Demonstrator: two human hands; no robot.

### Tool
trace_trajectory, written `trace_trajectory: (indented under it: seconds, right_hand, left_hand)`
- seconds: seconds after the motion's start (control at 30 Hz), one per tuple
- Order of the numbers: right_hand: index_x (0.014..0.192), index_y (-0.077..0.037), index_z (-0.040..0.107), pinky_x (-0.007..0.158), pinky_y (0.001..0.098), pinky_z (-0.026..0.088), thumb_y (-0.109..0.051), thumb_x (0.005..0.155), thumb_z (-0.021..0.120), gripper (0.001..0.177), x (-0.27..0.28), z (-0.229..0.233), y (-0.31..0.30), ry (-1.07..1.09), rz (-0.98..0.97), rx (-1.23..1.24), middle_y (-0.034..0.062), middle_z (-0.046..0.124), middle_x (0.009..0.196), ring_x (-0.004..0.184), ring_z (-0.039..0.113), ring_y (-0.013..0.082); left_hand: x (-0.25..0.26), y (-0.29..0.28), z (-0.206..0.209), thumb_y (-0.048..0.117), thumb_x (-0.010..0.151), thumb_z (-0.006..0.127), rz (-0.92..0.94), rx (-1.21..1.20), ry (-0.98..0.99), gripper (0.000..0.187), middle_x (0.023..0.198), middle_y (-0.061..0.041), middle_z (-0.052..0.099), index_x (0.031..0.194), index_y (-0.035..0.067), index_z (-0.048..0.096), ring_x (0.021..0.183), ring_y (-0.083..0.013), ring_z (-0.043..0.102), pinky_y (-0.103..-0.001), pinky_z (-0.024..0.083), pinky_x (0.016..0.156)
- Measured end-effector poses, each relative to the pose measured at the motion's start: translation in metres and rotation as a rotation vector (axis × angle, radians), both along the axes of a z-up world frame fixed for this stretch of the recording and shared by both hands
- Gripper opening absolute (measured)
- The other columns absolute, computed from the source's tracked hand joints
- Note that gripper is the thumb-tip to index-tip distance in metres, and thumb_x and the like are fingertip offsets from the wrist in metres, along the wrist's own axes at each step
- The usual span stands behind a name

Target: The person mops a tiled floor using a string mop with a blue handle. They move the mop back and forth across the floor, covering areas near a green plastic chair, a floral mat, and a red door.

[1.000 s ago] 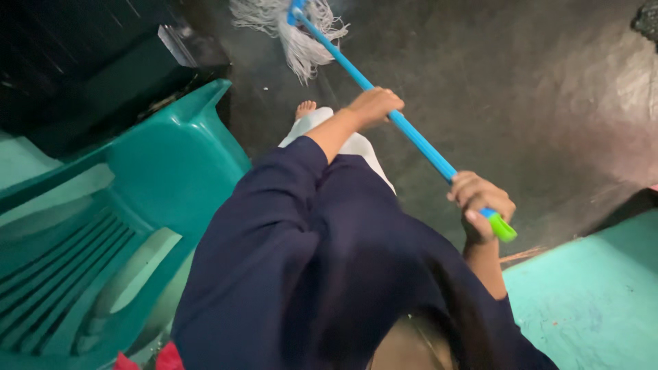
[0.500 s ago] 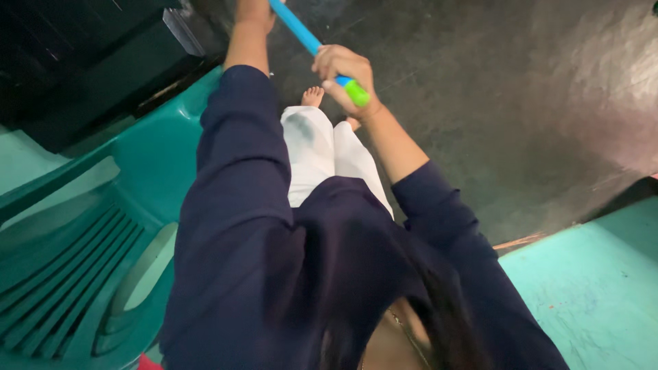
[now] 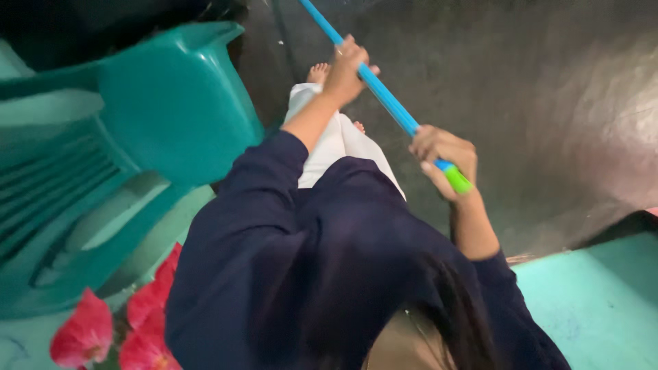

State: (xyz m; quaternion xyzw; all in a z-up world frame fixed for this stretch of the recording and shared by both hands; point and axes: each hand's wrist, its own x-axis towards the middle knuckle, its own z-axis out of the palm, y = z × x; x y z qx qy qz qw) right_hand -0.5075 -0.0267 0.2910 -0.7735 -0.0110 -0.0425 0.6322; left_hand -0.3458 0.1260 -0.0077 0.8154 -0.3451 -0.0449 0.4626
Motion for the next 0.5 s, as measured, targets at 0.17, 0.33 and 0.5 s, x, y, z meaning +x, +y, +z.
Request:
trace_trajectory:
  seconds: [0.17,0.33,0.5]
  right_hand:
    - [0.071,-0.003,0.052,0.1,0.0481,0.053,-0.013,0.086,0.064,0.021,-0.092,0.072,-0.008,0.035,-0.005,0.021,0.0102,0.058,0.076,0.079,0.066,0.0281]
    - [0.071,-0.005,0.052,0.104,0.0521,0.051,-0.016,0.089,0.066,0.025,-0.119,0.065,0.007,-0.044,-0.011,0.129,0.0095,0.058,0.077,0.078,0.065,0.0277]
    - [0.071,-0.005,0.051,0.102,0.053,0.051,-0.015,0.091,0.067,0.027,-0.089,0.033,0.015,-0.156,0.006,0.152,0.0078,0.057,0.076,0.076,0.065,0.027]
  left_hand:
    - [-0.123,-0.01,0.057,0.03,0.087,0.081,-0.051,-0.051,0.163,0.032,0.086,-0.01,0.058,0.079,0.01,0.058,0.094,-0.0364,0.058,-0.054,0.043,0.089]
    - [-0.149,-0.006,0.061,0.028,0.089,0.076,-0.023,0.031,0.082,0.027,0.082,-0.007,0.06,0.074,0.011,0.06,0.091,-0.0335,0.061,-0.056,0.041,0.089]
    - [-0.1,0.003,0.038,0.027,0.092,0.075,-0.045,0.071,0.01,0.026,0.083,-0.006,0.06,0.076,0.011,0.061,0.094,-0.0335,0.061,-0.056,0.042,0.087]
